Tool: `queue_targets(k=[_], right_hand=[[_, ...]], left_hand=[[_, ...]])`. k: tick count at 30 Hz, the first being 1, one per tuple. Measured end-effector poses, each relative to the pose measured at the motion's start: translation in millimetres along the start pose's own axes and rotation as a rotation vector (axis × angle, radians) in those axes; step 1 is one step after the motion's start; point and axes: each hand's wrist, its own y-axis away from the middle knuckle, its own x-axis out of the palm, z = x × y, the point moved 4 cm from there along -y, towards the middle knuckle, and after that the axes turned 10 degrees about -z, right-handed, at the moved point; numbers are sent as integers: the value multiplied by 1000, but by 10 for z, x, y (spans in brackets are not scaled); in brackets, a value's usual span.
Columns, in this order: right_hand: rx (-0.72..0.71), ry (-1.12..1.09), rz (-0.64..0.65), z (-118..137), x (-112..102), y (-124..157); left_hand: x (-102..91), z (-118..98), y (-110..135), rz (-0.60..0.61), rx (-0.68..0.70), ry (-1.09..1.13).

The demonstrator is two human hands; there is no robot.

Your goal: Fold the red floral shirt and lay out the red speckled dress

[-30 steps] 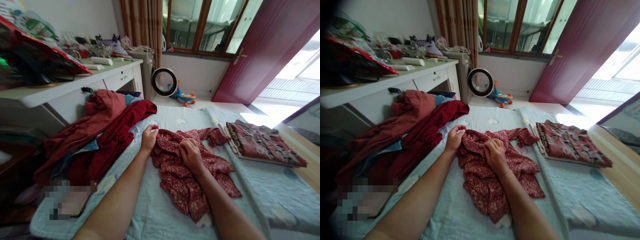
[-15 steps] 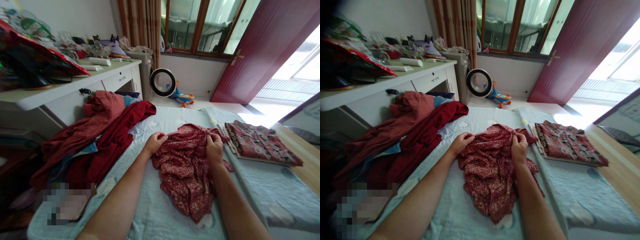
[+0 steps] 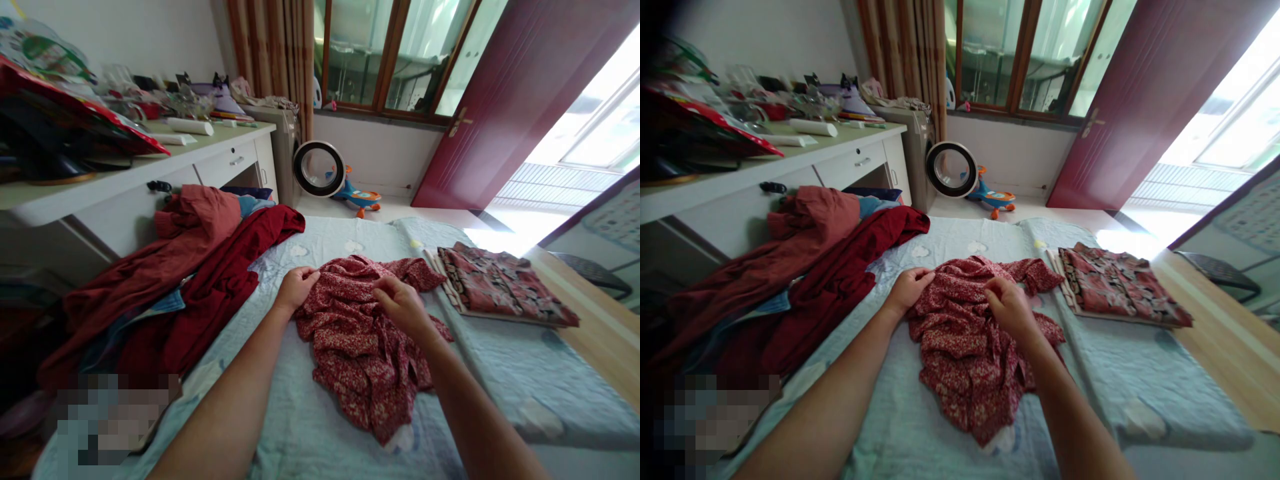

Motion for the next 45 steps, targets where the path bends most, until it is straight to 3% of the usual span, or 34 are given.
queue_targets(k=[4,8,13,17,21,27,31,35,38,40,45], right_hand=[[-11,-36,68,-44,201,202],[42,-144,32,-136,317,282],[138,-260,-13,-92,358,357],[181,-229,6,-124,452,429],[146,-277,-19,-213,506,457],[151,-331,-307,-280,321,440],[152,-322,-465,-343,222,416],[129,-237,-577,-430,130,385],[152,-217,-641,-485,54,365],[243,-320,-639,-536,45,356],[344,-526,-572,-577,115,343]], left_hand=[[72,-6,66,133,-319,537],[213,-90,189,272,-455,860],[462,-187,379,467,-530,961],[543,-228,450,497,-539,954],[464,-209,356,353,-499,984],[225,6,80,-63,-468,1096],[207,118,45,-183,-471,1078],[219,123,73,-196,-404,910],[122,53,87,-277,-257,561],[98,-60,108,-203,-141,364],[337,-286,320,394,-60,188]])
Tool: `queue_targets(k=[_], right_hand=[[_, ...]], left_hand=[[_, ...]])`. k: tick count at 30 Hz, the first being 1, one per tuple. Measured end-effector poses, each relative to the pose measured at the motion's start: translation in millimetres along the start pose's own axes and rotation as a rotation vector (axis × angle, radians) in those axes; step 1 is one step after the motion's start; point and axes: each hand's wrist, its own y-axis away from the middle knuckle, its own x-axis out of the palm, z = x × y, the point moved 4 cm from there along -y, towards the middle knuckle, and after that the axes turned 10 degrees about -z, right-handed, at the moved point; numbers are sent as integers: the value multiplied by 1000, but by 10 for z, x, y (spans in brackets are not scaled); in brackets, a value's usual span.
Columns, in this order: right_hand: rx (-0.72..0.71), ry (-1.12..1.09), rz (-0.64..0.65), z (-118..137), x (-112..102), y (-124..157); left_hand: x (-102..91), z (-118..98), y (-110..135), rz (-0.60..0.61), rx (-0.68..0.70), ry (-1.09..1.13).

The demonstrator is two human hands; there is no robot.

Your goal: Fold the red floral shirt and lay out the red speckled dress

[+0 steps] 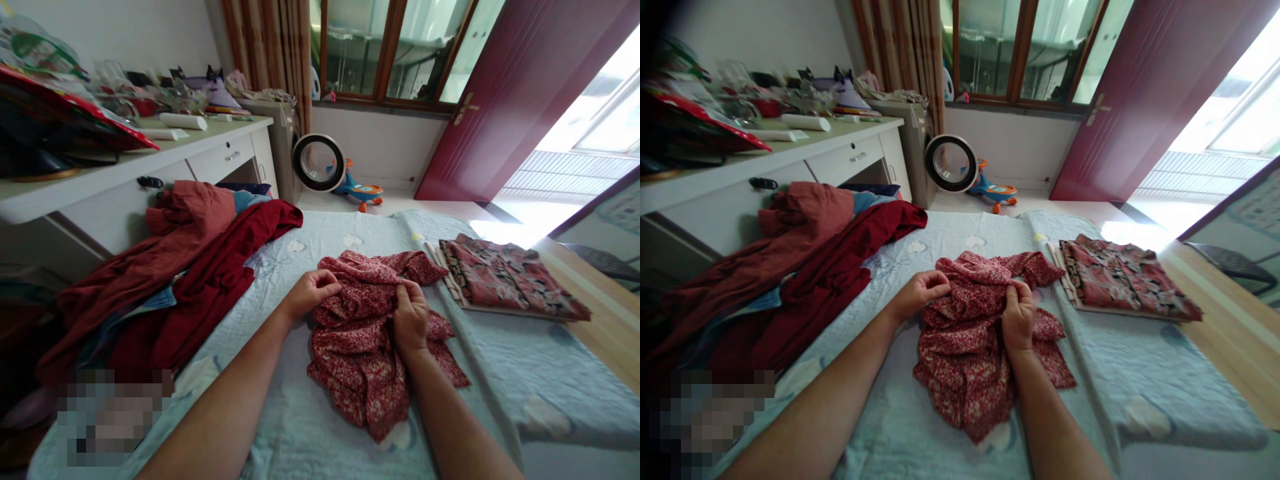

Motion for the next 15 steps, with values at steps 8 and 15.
queue_targets(k=[8,15], right_hand=[[-60,24,200,36,94,75],[-375,286,360,251,163,187]], left_hand=[[167,109,26,160,-119,158],[-520,132,-157,-581,-22,692]])
